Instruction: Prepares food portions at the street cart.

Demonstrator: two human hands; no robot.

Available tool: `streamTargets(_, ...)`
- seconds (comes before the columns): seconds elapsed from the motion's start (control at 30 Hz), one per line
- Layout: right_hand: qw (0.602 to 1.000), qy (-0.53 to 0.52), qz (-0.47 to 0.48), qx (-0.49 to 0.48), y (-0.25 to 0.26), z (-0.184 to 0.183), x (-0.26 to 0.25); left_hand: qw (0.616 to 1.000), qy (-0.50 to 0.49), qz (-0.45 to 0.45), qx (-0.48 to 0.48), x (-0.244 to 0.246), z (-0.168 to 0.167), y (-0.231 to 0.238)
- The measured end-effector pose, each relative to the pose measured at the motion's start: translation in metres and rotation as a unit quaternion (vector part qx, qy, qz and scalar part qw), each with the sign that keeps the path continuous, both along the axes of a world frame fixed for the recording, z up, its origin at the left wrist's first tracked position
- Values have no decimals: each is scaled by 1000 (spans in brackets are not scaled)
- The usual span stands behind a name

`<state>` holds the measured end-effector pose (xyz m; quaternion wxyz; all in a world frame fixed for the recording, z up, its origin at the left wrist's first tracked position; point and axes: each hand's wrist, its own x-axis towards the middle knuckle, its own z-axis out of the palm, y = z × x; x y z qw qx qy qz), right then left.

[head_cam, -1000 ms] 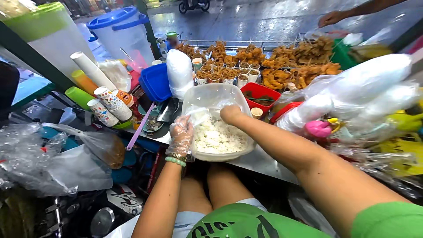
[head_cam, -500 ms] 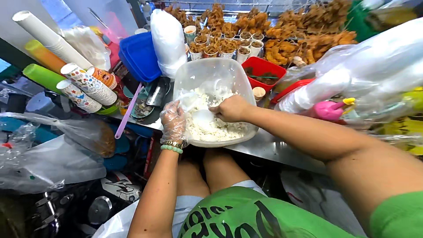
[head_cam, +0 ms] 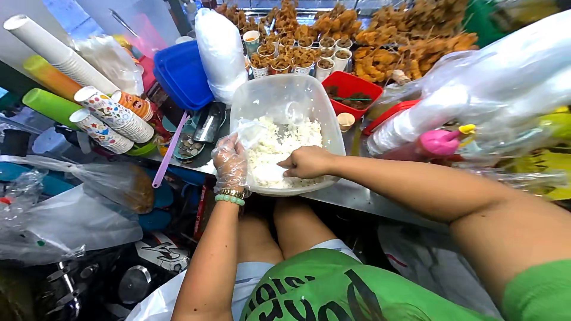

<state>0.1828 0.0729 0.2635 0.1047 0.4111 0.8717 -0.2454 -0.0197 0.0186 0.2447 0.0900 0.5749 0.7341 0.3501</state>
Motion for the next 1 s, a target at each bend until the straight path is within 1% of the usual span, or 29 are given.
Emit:
streamTargets(0.07, 1000, 13, -9, -10, -4, 3, 2, 1000, -1, 1, -1, 1, 1, 0)
streamTargets(0.13, 1000, 1, -14, -23, -7, 5, -2, 1000, 5, -1, -14, 1, 5, -2)
streamTargets(0.23, 997, -2, -44, -68, -7, 0, -12, 1000, -3, 0, -14, 1, 5, -1)
streamTargets(0.33, 989, 42, -89, -111, -1, -9, -9, 999, -54, 0, 0, -5, -5, 2)
streamTargets(0.4, 981, 75, -119, -130, 0, -8, 0, 997, -79, -22, -11, -8, 0, 1)
streamTargets(0.47, 973, 118, -142, -141, 1, -1, 13, 997, -35, -59, -30, -10, 13, 2)
streamTargets(0.53, 963, 160, -155, -155, 3, 14, 29, 993, 50, -88, -54, -10, 27, 3)
streamTargets(0.6, 955, 178, -177, -159, 4, 32, 43, 983, 117, -117, -81, -9, 31, 3)
streamTargets(0.63, 952, 178, -193, -156, 3, 42, 49, 977, 132, -130, -101, -7, 32, 2)
streamTargets(0.73, 951, 180, -219, -125, 3, 70, 59, 965, 122, -178, -150, 3, 33, 1)
streamTargets(0.83, 968, 151, -193, -55, 13, 81, 58, 965, 35, -205, -160, 24, 37, 1)
streamTargets(0.9, 983, 78, -167, -2, 16, 91, 43, 968, -1, -202, -149, 36, 34, 1)
streamTargets(1.0, 988, -45, -130, 77, -2, 111, 6, 974, 0, -195, -118, 46, 25, 0)
